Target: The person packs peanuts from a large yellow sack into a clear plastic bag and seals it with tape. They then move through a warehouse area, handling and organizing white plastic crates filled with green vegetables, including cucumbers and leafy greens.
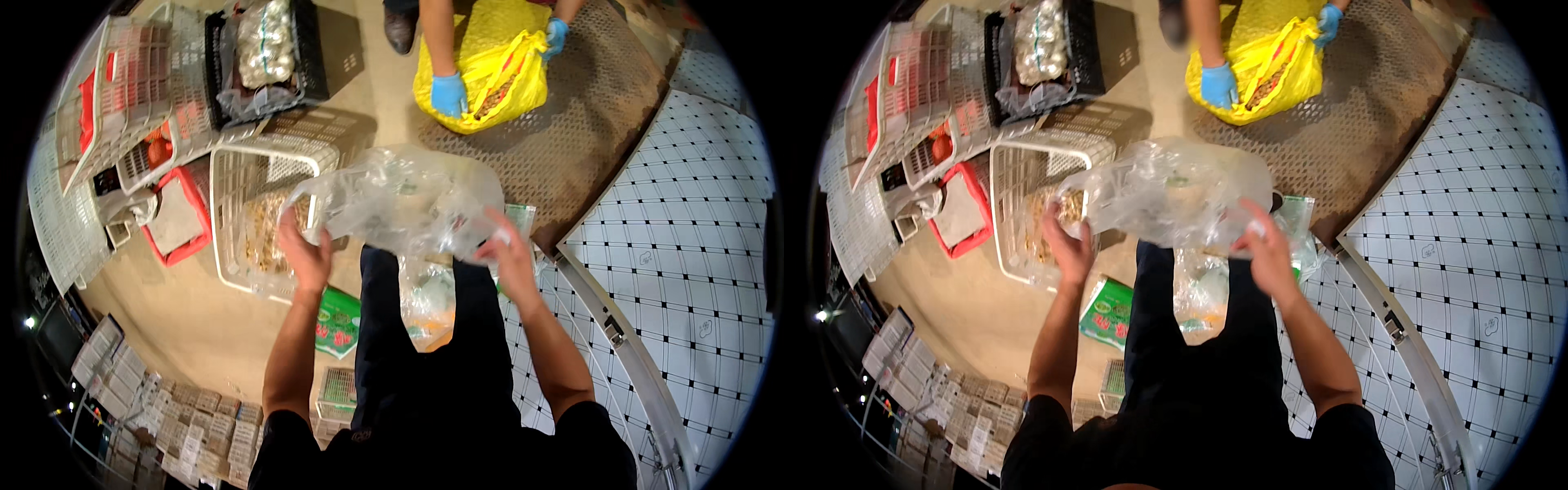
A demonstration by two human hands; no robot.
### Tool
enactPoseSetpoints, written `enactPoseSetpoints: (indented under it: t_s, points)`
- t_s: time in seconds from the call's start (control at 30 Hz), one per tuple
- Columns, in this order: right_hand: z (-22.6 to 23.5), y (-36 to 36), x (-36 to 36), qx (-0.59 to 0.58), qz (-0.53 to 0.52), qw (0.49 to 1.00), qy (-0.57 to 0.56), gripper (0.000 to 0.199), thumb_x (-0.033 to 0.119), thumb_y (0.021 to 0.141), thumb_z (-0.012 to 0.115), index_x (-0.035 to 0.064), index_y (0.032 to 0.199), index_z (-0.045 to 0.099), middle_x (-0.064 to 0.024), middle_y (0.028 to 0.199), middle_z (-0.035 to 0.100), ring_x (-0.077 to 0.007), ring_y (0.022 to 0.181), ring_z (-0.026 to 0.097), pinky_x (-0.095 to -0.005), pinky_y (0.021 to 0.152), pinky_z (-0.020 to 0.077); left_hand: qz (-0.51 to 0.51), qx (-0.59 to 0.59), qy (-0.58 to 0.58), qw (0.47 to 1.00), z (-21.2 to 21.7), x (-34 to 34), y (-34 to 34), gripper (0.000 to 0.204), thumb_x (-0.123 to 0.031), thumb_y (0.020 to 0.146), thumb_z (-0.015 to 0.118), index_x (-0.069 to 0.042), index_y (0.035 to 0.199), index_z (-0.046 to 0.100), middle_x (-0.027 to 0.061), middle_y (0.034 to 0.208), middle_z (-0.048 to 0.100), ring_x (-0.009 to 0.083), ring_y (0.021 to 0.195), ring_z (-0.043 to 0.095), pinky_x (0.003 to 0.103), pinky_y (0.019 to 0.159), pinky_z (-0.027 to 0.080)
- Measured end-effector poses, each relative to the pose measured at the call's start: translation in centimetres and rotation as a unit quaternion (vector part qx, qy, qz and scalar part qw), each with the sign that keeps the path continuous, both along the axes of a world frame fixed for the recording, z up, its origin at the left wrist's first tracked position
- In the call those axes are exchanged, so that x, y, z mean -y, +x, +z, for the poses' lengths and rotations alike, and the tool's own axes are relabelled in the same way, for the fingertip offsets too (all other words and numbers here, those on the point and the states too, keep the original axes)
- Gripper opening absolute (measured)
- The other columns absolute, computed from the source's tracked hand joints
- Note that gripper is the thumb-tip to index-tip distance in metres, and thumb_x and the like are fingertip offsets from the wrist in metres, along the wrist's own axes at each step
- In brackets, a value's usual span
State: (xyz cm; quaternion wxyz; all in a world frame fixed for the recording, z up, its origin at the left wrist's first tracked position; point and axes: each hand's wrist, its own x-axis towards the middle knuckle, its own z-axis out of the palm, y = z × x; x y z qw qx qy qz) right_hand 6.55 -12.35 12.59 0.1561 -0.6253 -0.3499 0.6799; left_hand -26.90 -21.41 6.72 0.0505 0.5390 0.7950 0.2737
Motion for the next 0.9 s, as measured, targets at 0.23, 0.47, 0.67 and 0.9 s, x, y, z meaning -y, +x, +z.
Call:
enactPoseSetpoints:
  t_s: [0.23,0.47,0.67,0.9]
  points:
    - [9.5,-5.3,4.1,-0.186,0.247,0.950,-0.055,0.057,0.006,0.087,0.057,0.0102,0.142,0.041,-0.0147,0.140,0.046,-0.0291,0.129,0.045,-0.0364,0.105,0.0375,-0.146,0.438,-0.336,0.821,-12.6,-4.6,14.5,0.062,-0.027,0.080,0.071,0.000,0.130,0.046,0.0245,0.122,0.057,0.0393,0.117,0.052,0.041,0.105,0.038]
    - [9.0,-0.7,6.9,-0.328,0.369,0.868,0.039,0.051,0.010,0.088,0.056,0.0085,0.137,0.044,-0.0134,0.133,0.050,-0.0321,0.120,0.050,-0.0391,0.101,0.0399,-0.319,0.096,-0.326,0.885,-16.4,-12.3,18.9,0.037,-0.025,0.085,0.063,-0.002,0.114,0.057,0.0108,0.101,0.064,0.0275,0.098,0.058,0.037,0.092,0.043]
    - [5.4,6.8,5.8,-0.205,0.427,0.881,0.011,0.064,0.028,0.081,0.075,0.0064,0.135,0.048,-0.0166,0.132,0.051,-0.0294,0.119,0.051,-0.0388,0.101,0.0412,-0.122,0.378,-0.269,0.878,-15.0,-9.2,12.7,0.033,-0.022,0.088,0.060,-0.001,0.113,0.057,0.0089,0.097,0.064,0.0241,0.092,0.060,0.036,0.087,0.046]
    - [-2.6,5.9,-6.4,0.164,0.035,0.941,0.295,0.034,0.020,0.084,0.067,0.0032,0.112,0.056,-0.0139,0.117,0.060,-0.0239,0.106,0.058,-0.0348,0.089,0.0452,-0.054,0.366,-0.306,0.877,-4.2,-3.8,8.2,0.034,-0.020,0.089,0.058,0.000,0.117,0.055,0.0084,0.097,0.064,0.0223,0.092,0.059,0.035,0.084,0.047]
